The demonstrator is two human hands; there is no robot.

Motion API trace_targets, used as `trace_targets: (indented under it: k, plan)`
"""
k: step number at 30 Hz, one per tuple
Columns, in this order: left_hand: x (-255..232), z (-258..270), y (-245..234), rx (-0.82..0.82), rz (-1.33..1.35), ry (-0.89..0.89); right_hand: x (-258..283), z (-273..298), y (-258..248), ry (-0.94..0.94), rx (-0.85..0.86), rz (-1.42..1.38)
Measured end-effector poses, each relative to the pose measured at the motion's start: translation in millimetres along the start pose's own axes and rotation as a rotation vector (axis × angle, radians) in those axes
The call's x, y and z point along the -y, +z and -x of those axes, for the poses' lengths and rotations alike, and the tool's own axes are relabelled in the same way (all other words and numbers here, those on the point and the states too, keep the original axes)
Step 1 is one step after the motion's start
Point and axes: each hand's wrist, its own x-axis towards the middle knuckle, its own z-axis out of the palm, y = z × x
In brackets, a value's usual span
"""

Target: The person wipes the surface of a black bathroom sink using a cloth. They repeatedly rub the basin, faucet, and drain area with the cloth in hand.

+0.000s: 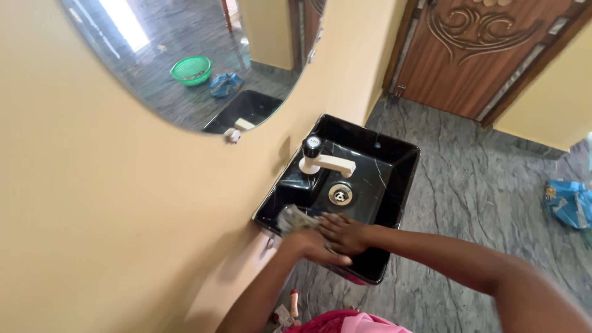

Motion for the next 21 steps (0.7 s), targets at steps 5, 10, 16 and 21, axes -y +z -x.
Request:
trace_targets:
  k: [5,10,16,21]
  plan:
    - [-35,-68,-2,0.152,0.076,0.143,1,56,-59,0.366,0.271,0.136]
    - [-33,-137,-38,0.023,0.07,0.047,-69,56,-93,0.653,0.154,0.329]
    - [-31,-153,-74,-0.286,0.12,-0.142,-164,10,-37,0.51,-0.311,0.119]
    - [-24,-152,-99,-0.49,0.308,-0.142,-216,-29,-41,0.323,-0.357,0.144]
